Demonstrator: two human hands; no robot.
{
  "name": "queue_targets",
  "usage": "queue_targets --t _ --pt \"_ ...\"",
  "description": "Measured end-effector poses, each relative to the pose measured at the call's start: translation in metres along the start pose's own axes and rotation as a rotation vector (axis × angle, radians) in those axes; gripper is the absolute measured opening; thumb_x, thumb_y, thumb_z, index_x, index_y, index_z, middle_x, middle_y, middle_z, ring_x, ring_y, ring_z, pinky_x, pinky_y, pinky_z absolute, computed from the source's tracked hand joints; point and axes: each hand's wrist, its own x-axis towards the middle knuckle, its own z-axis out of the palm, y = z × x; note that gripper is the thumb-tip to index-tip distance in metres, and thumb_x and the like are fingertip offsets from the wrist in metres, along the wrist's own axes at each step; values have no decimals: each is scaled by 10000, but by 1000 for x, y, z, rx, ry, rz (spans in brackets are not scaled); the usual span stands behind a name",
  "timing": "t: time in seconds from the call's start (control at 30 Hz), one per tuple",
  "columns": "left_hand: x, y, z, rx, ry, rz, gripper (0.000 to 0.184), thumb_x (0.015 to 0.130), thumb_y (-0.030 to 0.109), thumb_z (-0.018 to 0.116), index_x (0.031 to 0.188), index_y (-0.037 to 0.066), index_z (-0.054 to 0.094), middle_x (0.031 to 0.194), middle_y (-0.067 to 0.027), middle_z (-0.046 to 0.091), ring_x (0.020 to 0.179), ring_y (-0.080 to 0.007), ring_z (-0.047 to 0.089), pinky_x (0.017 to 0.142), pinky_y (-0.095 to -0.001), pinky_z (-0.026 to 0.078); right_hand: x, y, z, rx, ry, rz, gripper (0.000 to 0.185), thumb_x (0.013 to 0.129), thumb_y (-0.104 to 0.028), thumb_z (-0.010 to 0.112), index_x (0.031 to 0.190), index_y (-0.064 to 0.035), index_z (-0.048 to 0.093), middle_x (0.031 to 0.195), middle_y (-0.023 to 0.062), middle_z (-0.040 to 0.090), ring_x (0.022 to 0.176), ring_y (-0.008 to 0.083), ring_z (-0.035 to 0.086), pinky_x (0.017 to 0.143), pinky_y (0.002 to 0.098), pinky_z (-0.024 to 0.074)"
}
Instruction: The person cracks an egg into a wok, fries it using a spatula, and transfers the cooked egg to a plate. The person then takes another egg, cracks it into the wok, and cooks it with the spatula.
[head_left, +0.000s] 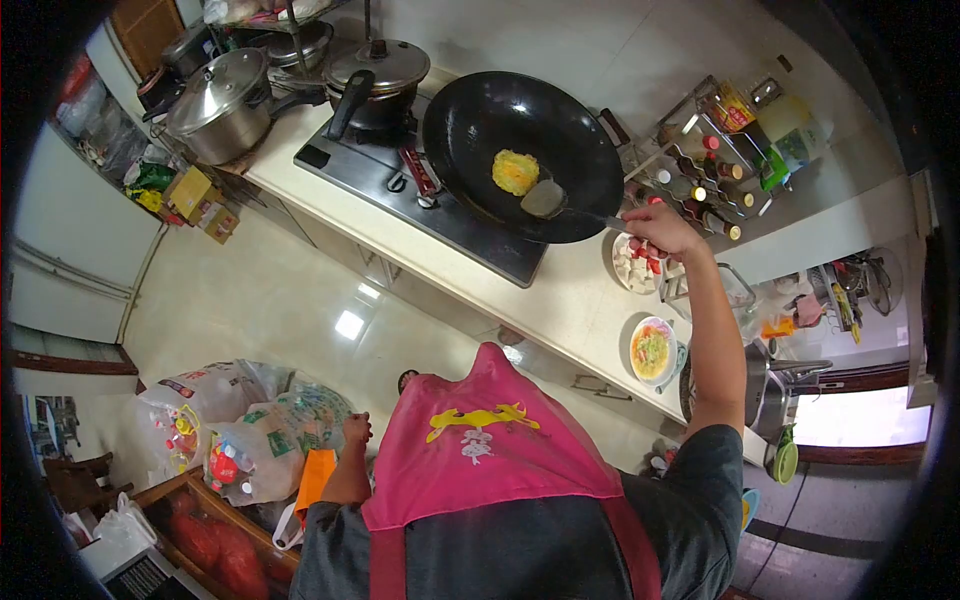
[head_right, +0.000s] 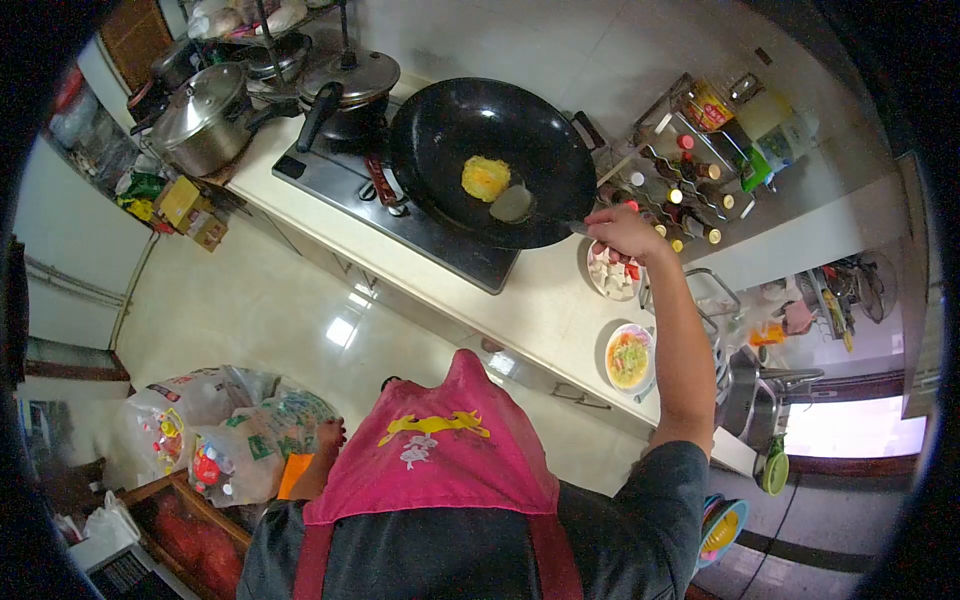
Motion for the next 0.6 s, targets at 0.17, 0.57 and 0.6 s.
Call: queue_targets --t 0.17,0.57,0.6 --pt "-2 0 0 -16 6 -21 226 857 180 657 930 -27 603 582 -70 561 387 -173 511 340 -319 385 7 5 6 -217 189 -54 390 868 -165 584 1199 34 634 780 164 696 535 221 648 498 340 526" --pt "-13 -2 -3 48 -13 -21 240 855 193 659 944 -22 602 597 -76 579 408 -181 533 357 -320 411 47 -29 85 -382 402 -304 334 867 -172 555 1142 -28 678 1080 246 655 1048 420 615 955 443 481" --pt "-12 -1 -4 33 -12 -15 237 855 191 658 942 -21 601 597 -75 578 409 -179 530 358 -321 412 57 -22 80 -424 406 -368 361 885 -186 567 1199 -28 652 973 243 697 848 376 695 790 433 553"
